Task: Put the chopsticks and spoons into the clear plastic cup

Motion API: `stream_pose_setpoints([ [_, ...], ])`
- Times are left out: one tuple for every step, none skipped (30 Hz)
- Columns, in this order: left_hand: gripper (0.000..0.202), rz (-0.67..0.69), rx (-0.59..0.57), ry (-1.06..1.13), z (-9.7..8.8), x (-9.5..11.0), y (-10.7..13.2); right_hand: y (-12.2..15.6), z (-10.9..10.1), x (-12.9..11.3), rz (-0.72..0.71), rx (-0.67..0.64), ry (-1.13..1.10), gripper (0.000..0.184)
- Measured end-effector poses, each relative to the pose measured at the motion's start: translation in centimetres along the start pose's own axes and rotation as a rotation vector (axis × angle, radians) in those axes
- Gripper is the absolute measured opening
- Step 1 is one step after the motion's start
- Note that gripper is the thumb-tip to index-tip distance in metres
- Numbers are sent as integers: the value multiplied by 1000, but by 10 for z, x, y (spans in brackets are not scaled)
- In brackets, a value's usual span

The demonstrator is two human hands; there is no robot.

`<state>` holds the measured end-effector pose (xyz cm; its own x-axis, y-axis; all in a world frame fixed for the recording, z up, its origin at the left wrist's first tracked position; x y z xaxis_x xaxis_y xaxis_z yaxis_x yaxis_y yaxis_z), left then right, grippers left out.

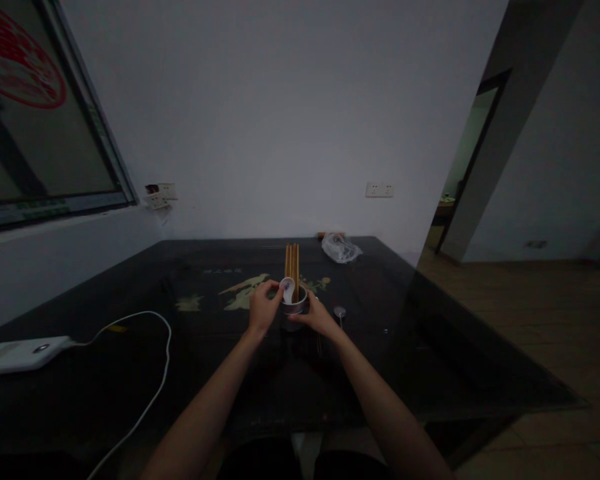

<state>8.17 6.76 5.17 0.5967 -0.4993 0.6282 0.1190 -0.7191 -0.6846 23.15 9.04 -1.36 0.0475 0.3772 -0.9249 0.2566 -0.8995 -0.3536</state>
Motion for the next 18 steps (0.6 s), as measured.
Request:
stream_pose_setpoints([
  [21, 18, 4, -20, 1, 0, 0, 0, 0, -1, -5, -1, 3, 93],
  [21, 35, 8, -38, 2, -1, 0, 0, 0, -1, -9, -4, 6, 92],
  [20, 50, 9, -55, 3, -1, 1, 0, 0, -1, -10, -6, 7, 92],
  [19, 58, 10, -69, 4, -2, 1, 0, 0, -1, -8, -9, 9, 91],
  [19, 59, 8, -81, 6, -3, 1, 0, 0, 0, -4, -11, 10, 90],
  [18, 55, 5, -90, 7, -5, 1, -1, 0, 1, 2, -11, 11, 90],
  [17, 48, 0, -98, 8, -7, 1, -1, 0, 2, 9, -11, 12, 89],
  [17, 40, -7, -106, 9, -9, 1, -1, 0, 3, 16, -9, 13, 90],
  [16, 35, -15, -116, 10, -11, 1, -1, -1, 4, 20, -7, 13, 90],
  [15, 31, -24, -131, 12, -12, 1, -1, -1, 4, 21, -7, 14, 90],
  [14, 26, -34, -150, 13, -13, 1, -1, -1, 4, 19, -8, 16, 89],
  [12, 20, -43, -173, 14, -15, 1, -1, -1, 3, 11, -9, 20, 89],
  [10, 15, -53, -197, 15, -16, 1, 0, -2, 2, 3, -9, 26, 89],
  [9, 9, -61, -219, 16, -16, 1, 0, -2, 1, -4, -10, 34, 88],
  [8, 6, -69, -235, 16, -17, 1, 0, -2, 1, -9, -9, 42, 88],
  [8, 7, -75, -245, 17, -16, 1, 0, -3, 0, -12, -7, 49, 89],
  [8, 10, -81, -248, 17, -16, 1, 0, -3, 0, -10, -6, 52, 88],
  [8, 15, -87, -244, 17, -15, 1, 1, -3, 1, -4, -6, 54, 88],
])
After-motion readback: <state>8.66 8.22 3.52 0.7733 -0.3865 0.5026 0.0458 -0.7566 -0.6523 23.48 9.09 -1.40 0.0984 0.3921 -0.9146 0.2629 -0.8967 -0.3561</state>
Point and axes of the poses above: each hand's wrist, its own y-axis away from the middle knuckle, its own z-axis out of the palm, x = y × z, the point moved 9 cm from there along -y, towards the middle knuckle, and after that the axes turned 5 degrees about -y, right-handed, at the moved point
